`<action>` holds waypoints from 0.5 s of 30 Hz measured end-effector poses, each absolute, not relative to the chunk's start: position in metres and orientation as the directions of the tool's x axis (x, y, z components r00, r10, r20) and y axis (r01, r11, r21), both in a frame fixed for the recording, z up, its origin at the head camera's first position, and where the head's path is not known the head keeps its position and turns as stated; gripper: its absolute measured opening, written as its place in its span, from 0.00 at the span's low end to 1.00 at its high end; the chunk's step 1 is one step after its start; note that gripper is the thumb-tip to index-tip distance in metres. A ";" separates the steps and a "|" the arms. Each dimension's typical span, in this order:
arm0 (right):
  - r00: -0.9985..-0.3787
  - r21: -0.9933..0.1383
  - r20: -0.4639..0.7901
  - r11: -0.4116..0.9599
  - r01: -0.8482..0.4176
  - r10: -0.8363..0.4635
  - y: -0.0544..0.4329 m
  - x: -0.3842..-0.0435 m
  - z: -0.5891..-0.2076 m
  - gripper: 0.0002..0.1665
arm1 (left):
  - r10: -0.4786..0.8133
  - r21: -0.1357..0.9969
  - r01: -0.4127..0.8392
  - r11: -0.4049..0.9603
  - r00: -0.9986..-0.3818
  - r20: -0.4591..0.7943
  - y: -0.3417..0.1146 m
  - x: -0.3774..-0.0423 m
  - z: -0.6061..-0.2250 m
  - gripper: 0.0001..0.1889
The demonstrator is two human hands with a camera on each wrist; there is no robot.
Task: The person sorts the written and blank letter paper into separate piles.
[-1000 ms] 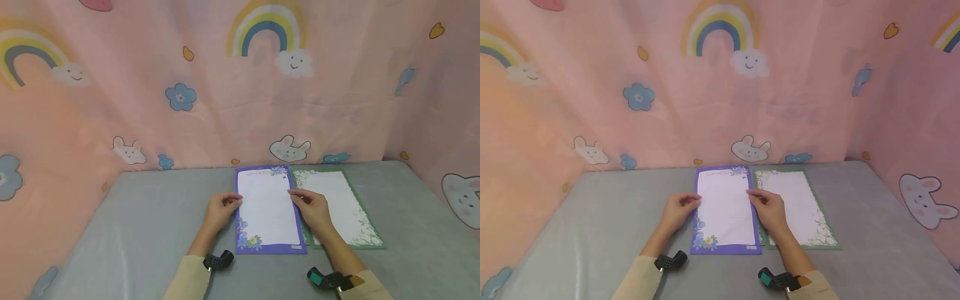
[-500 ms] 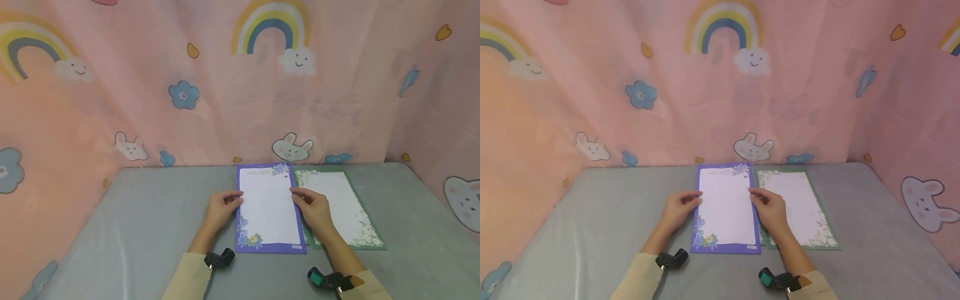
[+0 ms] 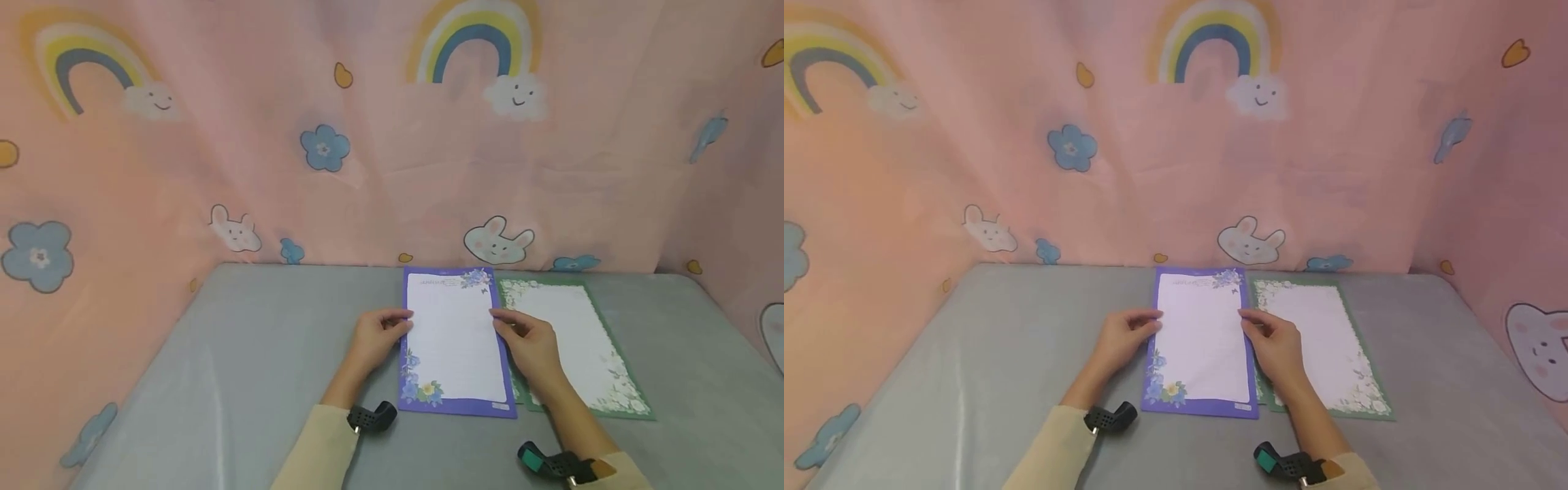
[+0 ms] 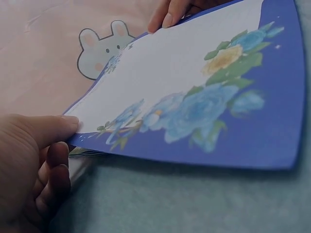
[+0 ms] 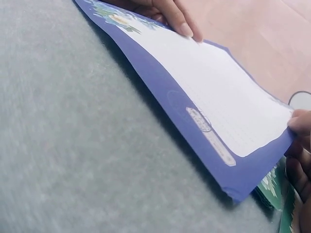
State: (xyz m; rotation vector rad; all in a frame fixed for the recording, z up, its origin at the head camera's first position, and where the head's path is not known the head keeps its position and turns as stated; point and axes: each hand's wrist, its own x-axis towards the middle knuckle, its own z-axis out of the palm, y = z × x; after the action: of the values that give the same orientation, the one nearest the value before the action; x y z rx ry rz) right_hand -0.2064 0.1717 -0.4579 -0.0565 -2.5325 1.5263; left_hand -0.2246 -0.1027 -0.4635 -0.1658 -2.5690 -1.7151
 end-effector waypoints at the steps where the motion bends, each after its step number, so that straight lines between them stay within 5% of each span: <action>1: -0.982 -0.878 0.136 0.475 -0.057 0.134 0.173 -0.205 -0.457 0.16 | 0.075 0.918 0.120 0.379 -0.992 0.099 -0.101 -0.225 -0.463 0.10; 8: -0.985 -0.864 0.131 0.500 -0.056 0.116 0.173 -0.205 -0.457 0.16 | 0.084 0.936 0.096 0.338 -0.994 0.072 -0.101 -0.225 -0.459 0.10; 15: -0.957 -0.718 0.288 0.666 -0.202 0.020 0.164 -0.204 -0.450 0.13 | 0.095 0.921 0.085 0.381 -0.994 0.052 -0.109 -0.221 -0.448 0.11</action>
State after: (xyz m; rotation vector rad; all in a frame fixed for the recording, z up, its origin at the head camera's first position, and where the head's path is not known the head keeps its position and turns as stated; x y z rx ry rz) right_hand -0.2036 0.1635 -0.4503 0.1456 -2.6117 1.1734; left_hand -0.2205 -0.1086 -0.4480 -0.1699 -2.6178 -1.7448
